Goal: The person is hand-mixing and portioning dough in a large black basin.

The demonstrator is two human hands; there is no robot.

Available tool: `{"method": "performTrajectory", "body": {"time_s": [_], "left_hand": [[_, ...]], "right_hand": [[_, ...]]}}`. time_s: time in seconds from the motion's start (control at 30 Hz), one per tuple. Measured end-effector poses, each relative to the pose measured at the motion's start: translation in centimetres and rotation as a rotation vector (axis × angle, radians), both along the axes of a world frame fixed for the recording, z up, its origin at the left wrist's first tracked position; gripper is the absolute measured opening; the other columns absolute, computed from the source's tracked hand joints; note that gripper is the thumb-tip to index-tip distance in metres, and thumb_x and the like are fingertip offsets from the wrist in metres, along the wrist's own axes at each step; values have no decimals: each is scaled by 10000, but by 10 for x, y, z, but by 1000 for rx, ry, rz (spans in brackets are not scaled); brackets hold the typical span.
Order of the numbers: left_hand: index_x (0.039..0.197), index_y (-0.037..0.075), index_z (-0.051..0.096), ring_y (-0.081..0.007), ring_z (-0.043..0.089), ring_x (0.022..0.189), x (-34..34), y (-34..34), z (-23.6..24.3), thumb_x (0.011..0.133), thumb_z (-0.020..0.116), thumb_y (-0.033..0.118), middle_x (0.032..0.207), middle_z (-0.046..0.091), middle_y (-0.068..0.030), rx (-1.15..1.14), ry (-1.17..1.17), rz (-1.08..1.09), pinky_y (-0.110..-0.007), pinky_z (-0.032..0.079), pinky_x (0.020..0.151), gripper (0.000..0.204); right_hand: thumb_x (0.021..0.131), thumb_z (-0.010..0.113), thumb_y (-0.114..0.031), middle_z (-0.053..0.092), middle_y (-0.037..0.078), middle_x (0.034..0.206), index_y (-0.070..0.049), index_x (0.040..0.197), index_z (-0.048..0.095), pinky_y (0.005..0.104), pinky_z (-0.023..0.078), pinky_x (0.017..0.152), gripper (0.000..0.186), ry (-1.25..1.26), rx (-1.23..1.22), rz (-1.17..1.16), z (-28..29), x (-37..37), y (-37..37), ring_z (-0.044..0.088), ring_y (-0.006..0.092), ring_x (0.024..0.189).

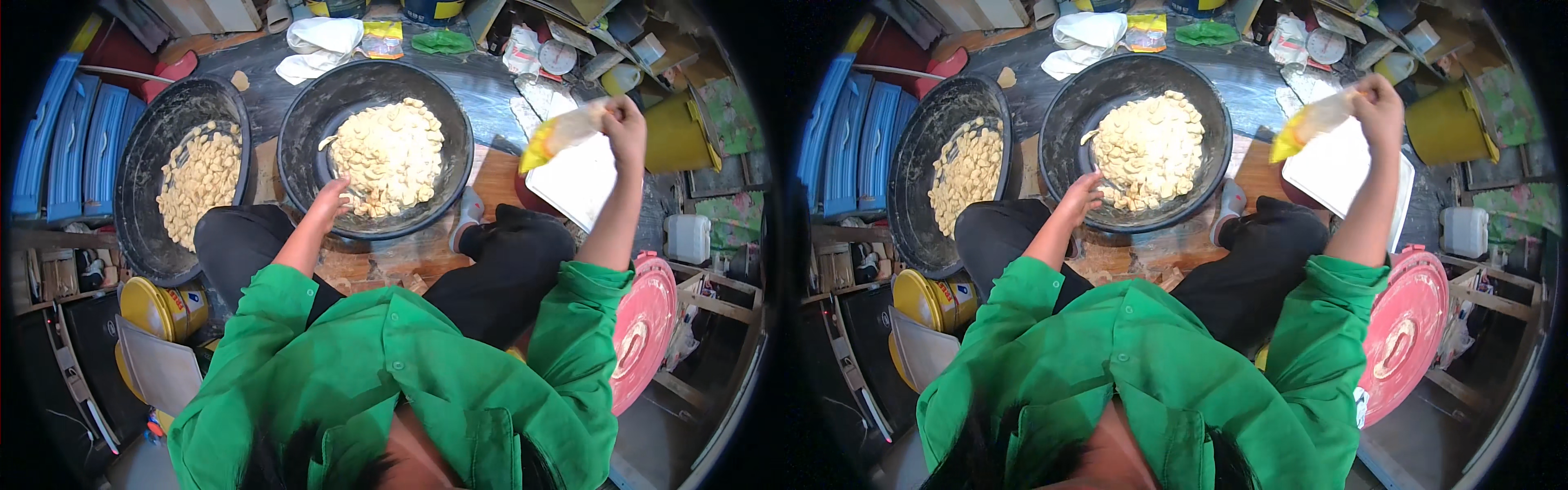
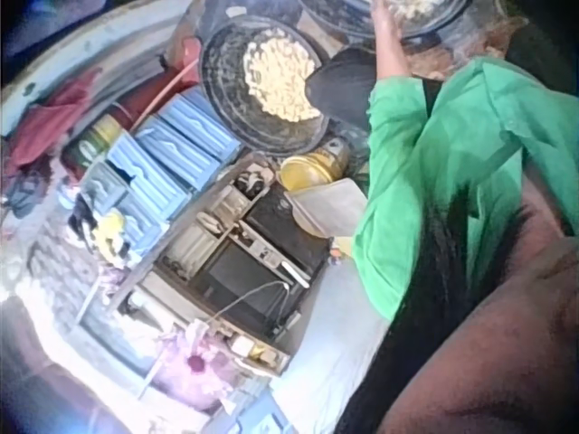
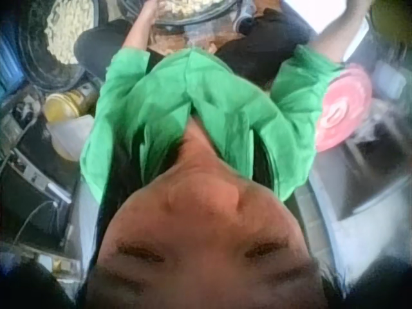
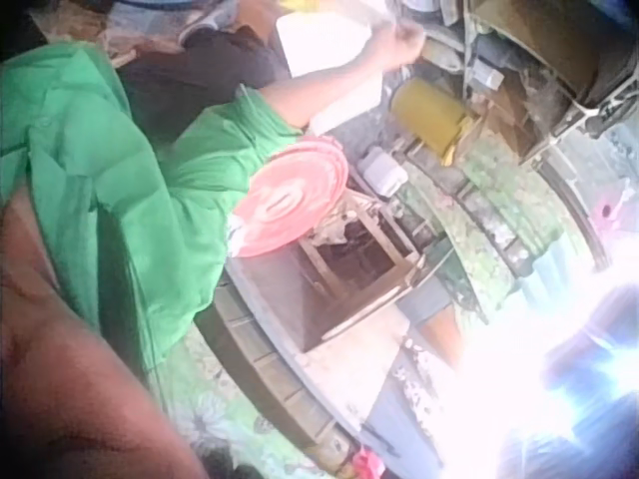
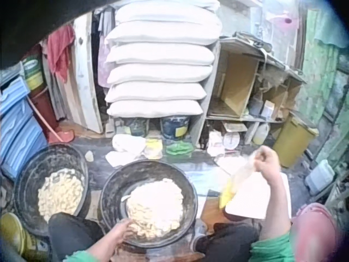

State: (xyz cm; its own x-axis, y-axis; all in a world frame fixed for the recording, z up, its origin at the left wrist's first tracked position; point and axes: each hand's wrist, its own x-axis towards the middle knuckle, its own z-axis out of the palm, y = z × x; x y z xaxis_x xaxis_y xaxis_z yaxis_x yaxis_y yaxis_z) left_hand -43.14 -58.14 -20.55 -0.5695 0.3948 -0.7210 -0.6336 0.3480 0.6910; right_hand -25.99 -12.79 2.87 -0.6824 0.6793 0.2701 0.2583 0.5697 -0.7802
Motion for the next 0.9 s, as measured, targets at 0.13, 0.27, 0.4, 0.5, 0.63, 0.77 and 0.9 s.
{"method": "performTrajectory", "body": {"time_s": [0.13, 0.27, 0.4, 0.5, 0.63, 0.77, 0.9], "left_hand": [[1268, 74, 418, -249, 436, 1110, -10, -1, -11, 841, 529, 447, 1247, 445, -115, -197, 61, -124, -386, 369, 877, 578], [1195, 73, 471, -210, 474, 1020, -7, 25, -29, 824, 566, 398, 1111, 532, -71, -159, 61, -215, -370, 390, 849, 503], [1131, 76, 516, -182, 505, 936, -20, 32, -69, 826, 574, 378, 1058, 550, -53, -197, -37, -272, -335, 417, 794, 433], [967, 20, 571, -85, 368, 448, -19, 39, -93, 818, 587, 207, 590, 449, 9, -148, -11, -86, -238, 295, 394, 240], [942, 17, 570, -87, 387, 451, -26, 45, -131, 821, 561, 155, 588, 458, 4, -101, -96, 57, -236, 309, 393, 184], [955, 49, 531, -127, 523, 627, -32, 33, -169, 853, 514, 191, 808, 583, -36, -72, -104, 250, -255, 440, 552, 176], [839, 53, 525, -160, 545, 588, -19, 29, -196, 865, 484, 221, 725, 578, -50, -113, -277, 323, -281, 470, 551, 175]], "right_hand": [[721, 500, -34, 520, 57, 616, -50, 807, 561, 296, 455, 511, 107, -332, 393, -253, -14, 27, 56, 539, 150, 525], [746, 543, -151, 607, 177, 797, -46, 864, 598, 359, 464, 701, 167, -443, 449, -367, -69, 85, 152, 599, 294, 734], [703, 537, -136, 632, 163, 874, -113, 861, 629, 389, 456, 747, 184, -689, 446, -626, -119, 143, 168, 600, 331, 840], [698, 541, -133, 638, 164, 882, -123, 865, 633, 397, 453, 763, 190, -875, 465, -659, -126, 167, 156, 602, 335, 850], [709, 524, -127, 616, 176, 998, -115, 946, 615, 416, 434, 832, 255, -1310, 295, -598, -108, 163, 167, 585, 327, 926], [706, 538, -50, 538, 179, 1129, -93, 1113, 537, 402, 420, 875, 409, -754, 834, -149, -124, 26, 102, 501, 346, 1077], [757, 624, -141, 584, 145, 972, -76, 1131, 521, 333, 449, 783, 393, -657, -56, 481, -229, -120, -37, 585, 229, 861]]}}
